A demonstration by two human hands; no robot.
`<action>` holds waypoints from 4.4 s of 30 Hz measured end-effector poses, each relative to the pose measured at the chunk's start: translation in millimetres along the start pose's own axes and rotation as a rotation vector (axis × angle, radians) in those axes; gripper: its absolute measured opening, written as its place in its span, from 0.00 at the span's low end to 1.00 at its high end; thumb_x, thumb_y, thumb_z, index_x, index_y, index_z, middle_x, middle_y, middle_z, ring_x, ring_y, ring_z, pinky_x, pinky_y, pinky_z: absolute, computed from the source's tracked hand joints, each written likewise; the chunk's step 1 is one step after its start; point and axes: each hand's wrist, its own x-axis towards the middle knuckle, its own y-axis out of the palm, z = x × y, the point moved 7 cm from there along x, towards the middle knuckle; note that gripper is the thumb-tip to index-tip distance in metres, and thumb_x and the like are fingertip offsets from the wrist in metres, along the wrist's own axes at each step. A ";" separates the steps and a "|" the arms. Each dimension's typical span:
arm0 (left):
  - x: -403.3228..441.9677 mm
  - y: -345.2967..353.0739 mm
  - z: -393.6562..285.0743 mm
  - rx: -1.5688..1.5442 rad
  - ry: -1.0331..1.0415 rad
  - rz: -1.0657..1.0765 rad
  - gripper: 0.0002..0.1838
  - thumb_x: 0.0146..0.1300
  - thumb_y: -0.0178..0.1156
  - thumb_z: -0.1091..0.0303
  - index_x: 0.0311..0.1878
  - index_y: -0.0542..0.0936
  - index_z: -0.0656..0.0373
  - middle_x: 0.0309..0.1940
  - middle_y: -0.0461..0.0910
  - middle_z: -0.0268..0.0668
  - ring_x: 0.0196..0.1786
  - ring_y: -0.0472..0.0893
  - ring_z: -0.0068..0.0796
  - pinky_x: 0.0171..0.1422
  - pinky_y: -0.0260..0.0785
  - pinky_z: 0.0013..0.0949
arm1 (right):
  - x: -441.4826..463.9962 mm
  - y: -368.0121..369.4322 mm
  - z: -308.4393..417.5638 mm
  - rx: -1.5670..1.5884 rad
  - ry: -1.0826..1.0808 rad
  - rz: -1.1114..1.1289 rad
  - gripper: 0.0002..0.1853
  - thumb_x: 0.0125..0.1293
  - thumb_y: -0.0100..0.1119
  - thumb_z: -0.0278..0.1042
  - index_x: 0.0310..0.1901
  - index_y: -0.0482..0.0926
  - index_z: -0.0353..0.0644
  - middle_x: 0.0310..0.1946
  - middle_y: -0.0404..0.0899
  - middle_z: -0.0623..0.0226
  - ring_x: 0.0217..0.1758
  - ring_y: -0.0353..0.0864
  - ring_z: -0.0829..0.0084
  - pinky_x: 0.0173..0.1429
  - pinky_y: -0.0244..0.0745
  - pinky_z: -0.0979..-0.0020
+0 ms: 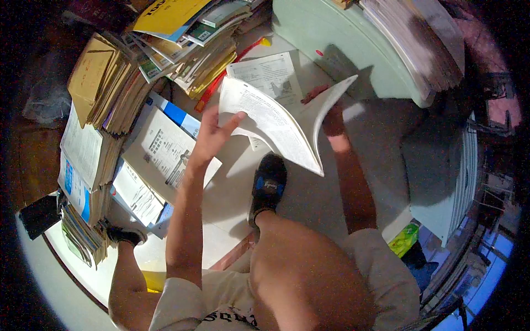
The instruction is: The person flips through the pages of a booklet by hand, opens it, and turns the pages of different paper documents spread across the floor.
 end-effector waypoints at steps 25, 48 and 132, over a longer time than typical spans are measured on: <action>-69.3 11.7 90.9 -0.226 -0.030 -0.327 0.39 0.76 0.59 0.64 0.78 0.48 0.68 0.73 0.62 0.57 0.72 0.68 0.43 0.76 0.60 0.42 | -112.7 177.2 117.6 0.216 0.236 0.358 0.13 0.67 0.69 0.38 0.39 0.81 0.36 0.36 0.83 0.61 0.40 0.81 0.66 0.49 0.77 0.63; -144.5 -41.3 82.4 -0.838 -0.273 -0.460 0.31 0.78 0.52 0.43 0.70 0.70 0.60 0.60 0.79 0.41 0.61 0.78 0.33 0.67 0.70 0.39 | -69.0 172.7 79.9 -0.054 0.222 -0.098 0.10 0.73 0.66 0.34 0.41 0.74 0.41 0.28 0.67 0.82 0.32 0.63 0.85 0.37 0.61 0.76; 56.6 37.3 137.7 -0.011 -0.013 -0.301 0.21 0.69 0.64 0.72 0.61 0.70 0.61 0.50 0.81 0.42 0.51 0.80 0.32 0.57 0.75 0.37 | -2.7 45.2 -43.0 -0.585 0.245 -0.182 0.26 0.64 0.74 0.38 0.59 0.76 0.35 0.53 0.79 0.58 0.57 0.78 0.63 0.62 0.74 0.62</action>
